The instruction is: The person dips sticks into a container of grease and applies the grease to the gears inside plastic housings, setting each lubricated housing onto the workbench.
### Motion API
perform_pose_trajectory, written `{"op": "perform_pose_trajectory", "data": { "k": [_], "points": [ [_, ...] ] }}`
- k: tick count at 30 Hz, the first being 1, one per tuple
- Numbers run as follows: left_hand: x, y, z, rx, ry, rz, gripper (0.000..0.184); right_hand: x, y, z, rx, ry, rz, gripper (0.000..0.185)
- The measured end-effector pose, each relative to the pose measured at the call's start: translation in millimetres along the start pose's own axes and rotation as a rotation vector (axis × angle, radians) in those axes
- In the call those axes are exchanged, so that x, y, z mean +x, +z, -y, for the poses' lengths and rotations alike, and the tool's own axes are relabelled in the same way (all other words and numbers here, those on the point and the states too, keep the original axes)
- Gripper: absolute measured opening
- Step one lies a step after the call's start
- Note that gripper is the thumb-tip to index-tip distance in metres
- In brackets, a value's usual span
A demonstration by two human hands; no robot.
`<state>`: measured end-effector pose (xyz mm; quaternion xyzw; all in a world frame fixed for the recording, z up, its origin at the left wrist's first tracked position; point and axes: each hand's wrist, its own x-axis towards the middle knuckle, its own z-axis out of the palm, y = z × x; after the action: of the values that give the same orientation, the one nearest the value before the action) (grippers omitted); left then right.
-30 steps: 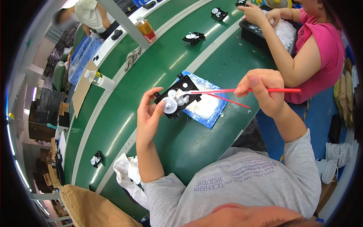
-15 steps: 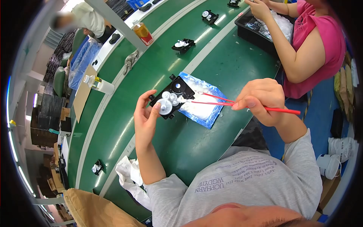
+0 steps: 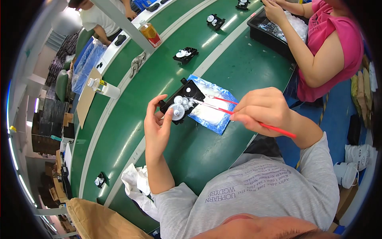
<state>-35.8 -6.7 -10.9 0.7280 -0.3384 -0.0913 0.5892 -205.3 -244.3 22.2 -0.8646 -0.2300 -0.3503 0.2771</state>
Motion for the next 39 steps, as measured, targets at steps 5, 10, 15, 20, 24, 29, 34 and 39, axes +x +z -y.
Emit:
{"op": "perform_pose_trajectory", "data": {
  "k": [5,10,15,20,24,29,34,39],
  "points": [
    [0.7,-8.9,1.3,0.022,-0.02,0.034,0.036,7.7,-13.0,0.6,0.032,-0.032,0.21,0.007],
    [10.6,-16.8,18.5,-0.053,-0.077,0.056,0.037,5.3,-23.6,2.7,-0.023,-0.026,0.2,0.011],
    [17.9,-16.2,23.2,-0.304,-0.211,0.096,0.036,-4.5,-19.5,3.7,-0.032,0.009,0.124,0.01],
    [29.0,-25.2,44.1,-0.435,-0.329,0.143,0.037,-15.0,-16.7,0.9,0.004,0.037,0.114,0.019],
    [37.8,-33.1,57.1,-0.469,-0.36,0.201,0.04,-19.1,-10.3,-6.6,0.069,0.039,0.073,0.021],
    [47.1,-67.0,78.4,-0.426,-0.383,0.028,0.038,-29.5,10.6,-22.6,0.257,0.218,-0.103,0.012],
    [38.1,-173.3,170.7,0.113,-0.502,-0.37,0.031,-38.7,18.2,-28.6,0.121,0.368,0.075,0.012],
    [24.9,-237.9,232.3,0.754,-0.566,-0.37,0.038,-51.7,41.6,-35.0,0.491,0.696,-0.097,0.035]
  ]
}}
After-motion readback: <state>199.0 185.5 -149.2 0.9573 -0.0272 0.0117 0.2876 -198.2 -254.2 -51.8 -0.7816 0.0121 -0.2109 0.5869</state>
